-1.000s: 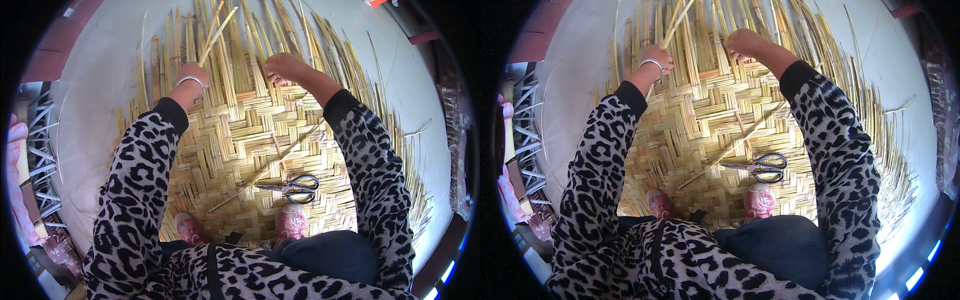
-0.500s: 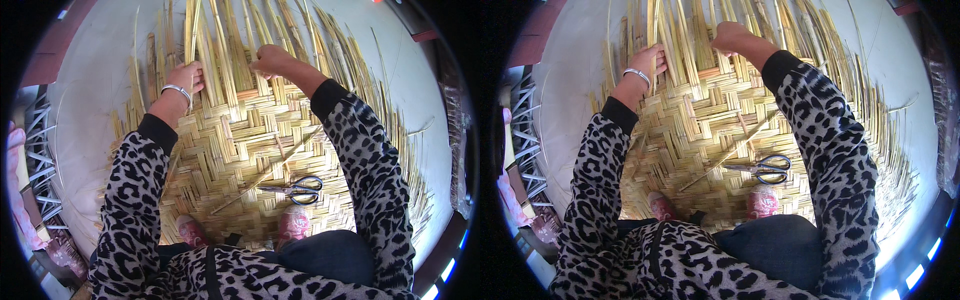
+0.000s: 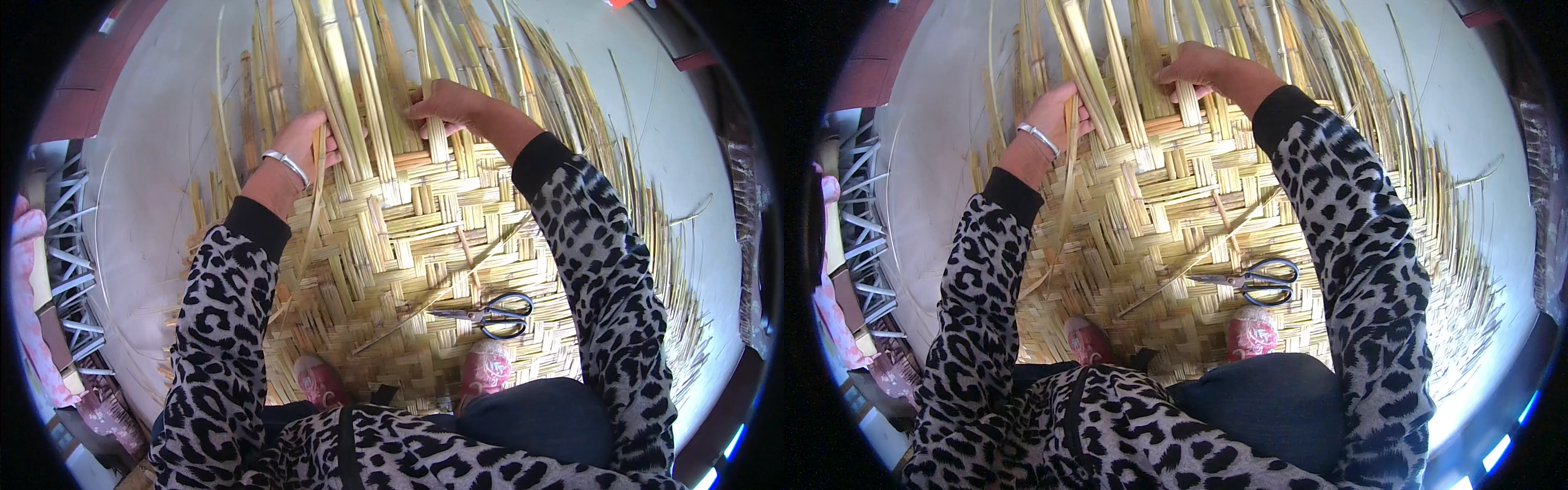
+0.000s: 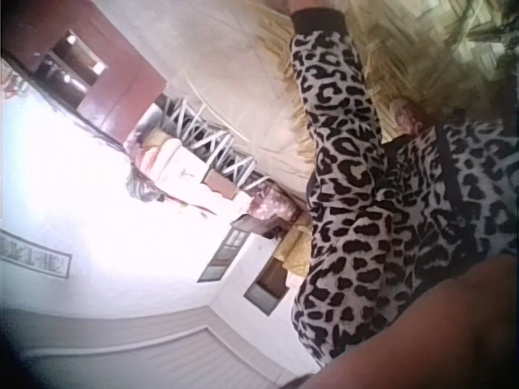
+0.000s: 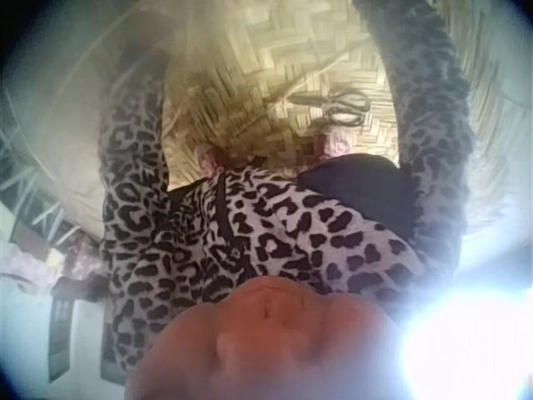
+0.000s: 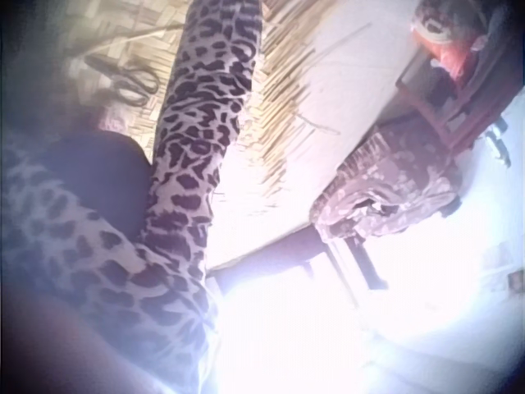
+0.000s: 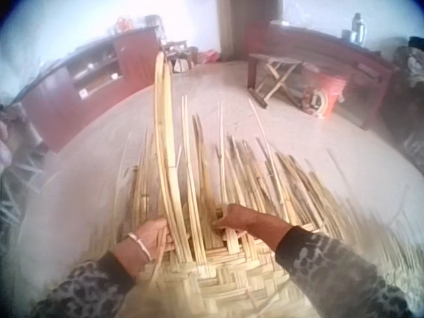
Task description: The person weaves a flat basket base on the floor using thin bamboo strips. They interlace the strips by hand and occasionally use scissors to trim excess material.
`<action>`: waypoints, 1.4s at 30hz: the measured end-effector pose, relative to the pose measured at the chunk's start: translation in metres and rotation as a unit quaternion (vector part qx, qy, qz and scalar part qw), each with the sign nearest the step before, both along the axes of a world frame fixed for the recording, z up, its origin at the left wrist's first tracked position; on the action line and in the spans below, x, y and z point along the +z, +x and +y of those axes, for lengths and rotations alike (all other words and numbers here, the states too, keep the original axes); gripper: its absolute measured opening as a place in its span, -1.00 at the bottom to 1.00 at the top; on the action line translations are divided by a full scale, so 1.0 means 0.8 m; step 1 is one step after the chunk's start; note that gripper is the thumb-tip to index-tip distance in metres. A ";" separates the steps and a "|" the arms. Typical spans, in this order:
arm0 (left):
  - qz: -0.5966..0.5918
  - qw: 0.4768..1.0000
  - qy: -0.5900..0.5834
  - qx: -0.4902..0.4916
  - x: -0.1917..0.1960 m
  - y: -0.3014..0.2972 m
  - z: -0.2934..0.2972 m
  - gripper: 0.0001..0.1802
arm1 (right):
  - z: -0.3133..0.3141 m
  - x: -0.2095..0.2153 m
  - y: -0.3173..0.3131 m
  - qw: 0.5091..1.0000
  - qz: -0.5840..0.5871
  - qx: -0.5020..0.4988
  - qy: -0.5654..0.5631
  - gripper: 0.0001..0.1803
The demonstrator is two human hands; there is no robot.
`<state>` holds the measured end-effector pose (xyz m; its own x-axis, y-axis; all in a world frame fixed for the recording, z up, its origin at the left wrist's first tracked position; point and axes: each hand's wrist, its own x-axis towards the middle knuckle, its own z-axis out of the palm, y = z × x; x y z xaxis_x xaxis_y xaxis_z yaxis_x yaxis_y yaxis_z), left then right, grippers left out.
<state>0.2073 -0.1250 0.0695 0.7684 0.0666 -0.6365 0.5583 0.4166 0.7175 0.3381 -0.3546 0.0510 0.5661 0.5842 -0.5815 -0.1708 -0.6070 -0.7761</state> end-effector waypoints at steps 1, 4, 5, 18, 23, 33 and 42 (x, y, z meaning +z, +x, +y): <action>-0.010 1.000 0.001 -0.004 0.003 0.000 -0.002 -0.64 | 0.001 -0.001 -0.005 1.000 0.016 -0.025 0.010 -0.65; 0.005 1.000 0.009 0.014 0.009 0.000 -0.008 -0.62 | -0.006 -0.007 -0.011 0.998 -0.010 -0.030 0.051 -0.66; 0.012 1.000 0.009 0.019 0.009 0.000 -0.010 -0.61 | -0.006 -0.013 -0.013 0.997 -0.024 -0.051 0.058 -0.62; -0.022 1.000 -0.008 0.006 0.012 0.000 -0.008 -0.60 | -0.003 0.000 -0.016 0.978 0.032 -0.104 0.180 -0.51; -0.103 0.992 -0.076 0.012 0.028 0.003 -0.006 -0.60 | 0.012 0.022 -0.025 0.957 0.067 -0.164 0.230 -0.50; -0.110 0.985 -0.125 -0.043 0.032 0.028 -0.011 -0.56 | 0.002 0.054 -0.029 0.926 0.100 -0.172 0.320 -0.71; -0.074 0.993 0.011 -0.095 0.051 0.018 -0.040 -0.62 | 0.022 0.091 -0.009 0.863 0.179 -0.202 0.427 -0.36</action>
<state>0.2217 -0.1568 0.1102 0.8530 -0.0753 -0.5164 0.5136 0.2971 0.8050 0.3313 -0.3368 0.1236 0.6969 0.6837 -0.2165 -0.5561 0.3246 -0.7651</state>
